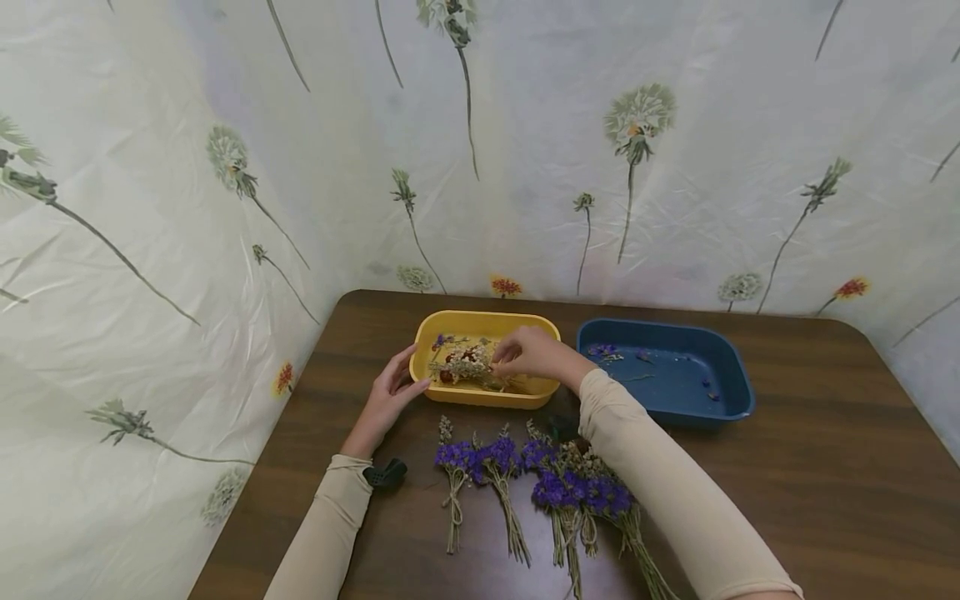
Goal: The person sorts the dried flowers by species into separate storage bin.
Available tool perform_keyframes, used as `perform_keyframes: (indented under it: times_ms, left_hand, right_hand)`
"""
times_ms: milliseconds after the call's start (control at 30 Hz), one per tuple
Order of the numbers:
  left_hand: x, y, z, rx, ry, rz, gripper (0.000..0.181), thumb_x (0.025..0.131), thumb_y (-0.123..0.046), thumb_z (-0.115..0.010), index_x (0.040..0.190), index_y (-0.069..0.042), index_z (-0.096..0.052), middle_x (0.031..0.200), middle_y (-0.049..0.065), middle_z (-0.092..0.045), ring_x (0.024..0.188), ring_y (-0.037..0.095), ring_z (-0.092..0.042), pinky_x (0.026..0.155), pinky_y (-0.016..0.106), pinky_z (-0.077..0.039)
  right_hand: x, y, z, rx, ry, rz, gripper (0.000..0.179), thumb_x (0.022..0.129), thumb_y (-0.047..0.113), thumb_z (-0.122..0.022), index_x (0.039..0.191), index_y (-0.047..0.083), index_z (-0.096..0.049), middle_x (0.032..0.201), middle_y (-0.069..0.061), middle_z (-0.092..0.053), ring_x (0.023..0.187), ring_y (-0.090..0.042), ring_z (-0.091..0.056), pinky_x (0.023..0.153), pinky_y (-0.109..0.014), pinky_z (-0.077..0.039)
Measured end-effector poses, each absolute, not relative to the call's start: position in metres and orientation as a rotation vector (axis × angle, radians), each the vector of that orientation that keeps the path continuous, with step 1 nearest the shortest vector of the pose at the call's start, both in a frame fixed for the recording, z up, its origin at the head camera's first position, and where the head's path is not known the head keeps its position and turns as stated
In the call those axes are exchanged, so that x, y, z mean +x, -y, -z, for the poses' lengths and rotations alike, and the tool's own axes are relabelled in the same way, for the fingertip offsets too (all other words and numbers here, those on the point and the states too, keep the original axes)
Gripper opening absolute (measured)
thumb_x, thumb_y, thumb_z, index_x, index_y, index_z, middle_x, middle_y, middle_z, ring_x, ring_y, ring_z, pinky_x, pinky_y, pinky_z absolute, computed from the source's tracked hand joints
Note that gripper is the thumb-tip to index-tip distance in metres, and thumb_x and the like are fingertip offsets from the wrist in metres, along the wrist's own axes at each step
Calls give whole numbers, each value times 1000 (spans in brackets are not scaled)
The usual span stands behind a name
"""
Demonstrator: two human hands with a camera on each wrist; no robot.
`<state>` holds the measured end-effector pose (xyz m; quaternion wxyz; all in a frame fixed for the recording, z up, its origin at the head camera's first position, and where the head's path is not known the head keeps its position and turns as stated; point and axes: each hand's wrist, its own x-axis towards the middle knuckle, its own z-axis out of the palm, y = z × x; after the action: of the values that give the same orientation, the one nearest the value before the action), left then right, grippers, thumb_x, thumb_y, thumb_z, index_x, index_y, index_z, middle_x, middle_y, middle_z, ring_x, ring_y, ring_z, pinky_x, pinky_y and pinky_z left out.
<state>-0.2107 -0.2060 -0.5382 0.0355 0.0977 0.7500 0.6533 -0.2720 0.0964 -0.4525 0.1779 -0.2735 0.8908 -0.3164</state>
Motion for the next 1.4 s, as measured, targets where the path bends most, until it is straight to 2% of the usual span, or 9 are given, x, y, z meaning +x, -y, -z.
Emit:
perform_keyframes:
  times_ms: [100, 233, 333, 600, 833, 1100, 1200, 1400]
  left_hand:
    - [-211, 206, 542, 305, -2322, -2014, 69, 102, -16, -67, 162, -21, -34, 170, 9, -30, 156, 33, -32, 123, 57, -34]
    - [-212, 207, 545, 318, -2335, -2023, 68, 101, -19, -69, 161, -24, -37, 168, 7, -34, 155, 31, -34, 121, 57, -37]
    - [-212, 207, 545, 329, -2348, -2019, 66, 100, -22, -70, 159, -26, -39, 167, 5, -36, 154, 31, -37, 120, 57, -39]
    - [-212, 206, 546, 325, -2357, -2013, 67, 100, -22, -71, 159, -27, -40, 167, 5, -37, 153, 30, -38, 120, 57, -38]
    - [-212, 206, 545, 320, -2328, -2033, 68, 100, -19, -70, 160, -24, -38, 167, 7, -35, 152, 32, -38, 121, 58, -36]
    - [-212, 207, 544, 315, -2337, -2027, 67, 100, -24, -71, 159, -25, -40, 166, 5, -37, 153, 31, -38, 123, 58, -33]
    - [-212, 207, 545, 314, -2345, -2023, 66, 100, -24, -71, 159, -25, -41, 166, 5, -37, 153, 31, -38, 124, 58, -32]
    - [-212, 207, 545, 309, -2344, -2028, 66, 100, -23, -71, 159, -24, -41, 166, 6, -38, 153, 32, -37, 123, 58, -32]
  right_hand:
    - [-268, -100, 450, -770, -2502, 948, 24, 95, 24, -76, 115, 10, -78, 105, -5, -79, 97, -20, -73, 76, -34, -62]
    - [-260, -107, 445, -769, -2455, 1028, 27, 97, 21, -73, 119, 6, -76, 107, -7, -79, 99, -27, -74, 77, -42, -63]
    - [-255, -114, 441, -760, -2447, 1079, 29, 98, 22, -73, 121, 5, -75, 108, -9, -79, 100, -31, -74, 76, -43, -63]
    - [-238, -137, 434, -726, -2516, 1141, 24, 97, 30, -75, 116, 16, -78, 113, -5, -78, 94, -19, -74, 71, -36, -62]
    - [-214, -162, 427, -679, -2524, 1221, 26, 96, 30, -75, 116, 14, -77, 102, -3, -79, 94, -32, -73, 69, -36, -62]
    - [-182, -184, 422, -588, -2574, 1253, 23, 96, 30, -75, 115, 16, -77, 101, -6, -78, 86, -19, -70, 68, -34, -61]
    - [-171, -191, 423, -549, -2580, 1274, 23, 97, 32, -74, 114, 16, -77, 102, -8, -78, 85, -18, -69, 66, -33, -60]
    - [-151, -204, 427, -492, -2659, 1254, 23, 98, 31, -73, 115, 17, -77, 101, -3, -79, 88, -15, -71, 66, -37, -61]
